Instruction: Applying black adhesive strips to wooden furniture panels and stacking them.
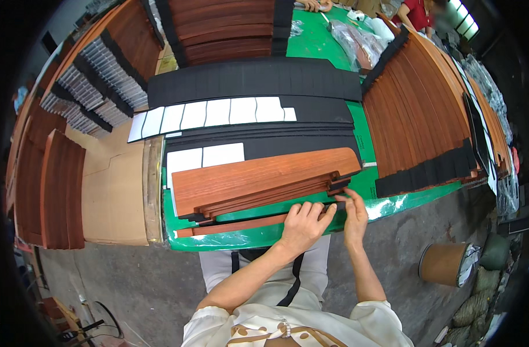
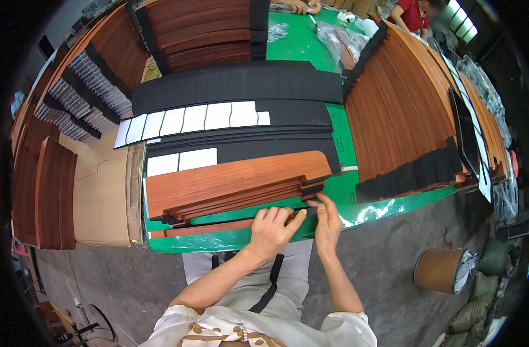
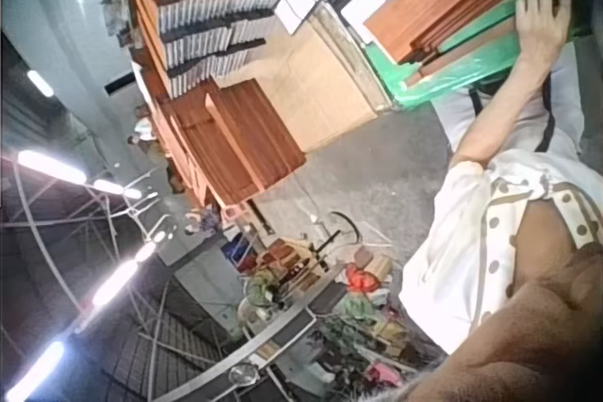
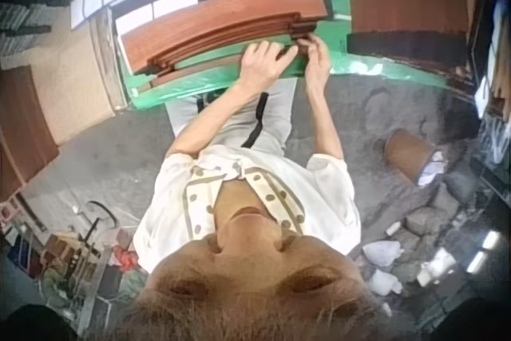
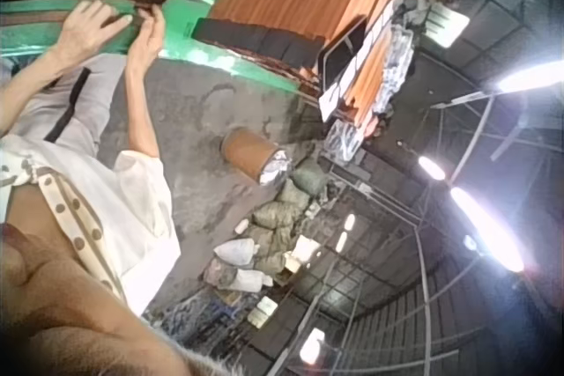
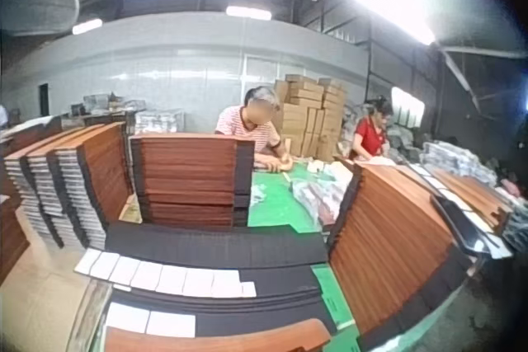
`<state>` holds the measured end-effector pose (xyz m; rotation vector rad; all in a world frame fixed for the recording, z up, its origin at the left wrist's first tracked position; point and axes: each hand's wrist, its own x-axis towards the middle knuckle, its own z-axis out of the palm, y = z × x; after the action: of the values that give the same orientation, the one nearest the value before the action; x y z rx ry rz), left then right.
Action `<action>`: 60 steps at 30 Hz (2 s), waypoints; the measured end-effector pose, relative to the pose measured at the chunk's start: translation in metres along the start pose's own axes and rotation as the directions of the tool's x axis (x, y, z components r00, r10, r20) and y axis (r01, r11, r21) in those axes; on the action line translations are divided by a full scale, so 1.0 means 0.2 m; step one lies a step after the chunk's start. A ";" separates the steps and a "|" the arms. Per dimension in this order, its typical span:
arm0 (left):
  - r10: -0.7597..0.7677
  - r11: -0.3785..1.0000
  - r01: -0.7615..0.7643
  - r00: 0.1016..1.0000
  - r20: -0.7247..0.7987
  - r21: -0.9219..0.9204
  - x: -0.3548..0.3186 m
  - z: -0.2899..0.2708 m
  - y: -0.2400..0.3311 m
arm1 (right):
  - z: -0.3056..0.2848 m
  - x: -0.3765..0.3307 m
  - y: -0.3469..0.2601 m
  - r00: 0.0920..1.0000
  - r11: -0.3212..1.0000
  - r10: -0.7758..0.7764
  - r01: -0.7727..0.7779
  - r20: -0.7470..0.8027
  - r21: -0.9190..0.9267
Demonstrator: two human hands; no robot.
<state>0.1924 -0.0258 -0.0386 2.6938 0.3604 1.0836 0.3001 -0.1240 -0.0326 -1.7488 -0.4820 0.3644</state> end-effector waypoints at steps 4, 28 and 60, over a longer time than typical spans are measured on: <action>0.023 1.000 -0.023 0.999 0.042 0.004 0.00 -0.02 -0.01 | -0.05 0.10 -0.22 0.948 0.947 -0.306 0.293 -0.093 -0.128; 0.077 0.931 -0.006 0.981 0.179 -0.366 -0.06 -0.20 -0.08 | 0.78 1.28 -0.25 0.355 -0.040 -0.261 0.925 0.898 -0.378; -0.806 0.560 0.680 0.580 -0.121 -0.474 -0.59 -0.77 -0.47 | 0.74 -0.27 -0.57 0.523 0.885 -0.342 0.458 0.781 0.082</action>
<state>-0.0125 0.0437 -0.0332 1.6666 1.1221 1.1280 0.1663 -0.0053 0.0448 -1.4579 -1.5656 0.7773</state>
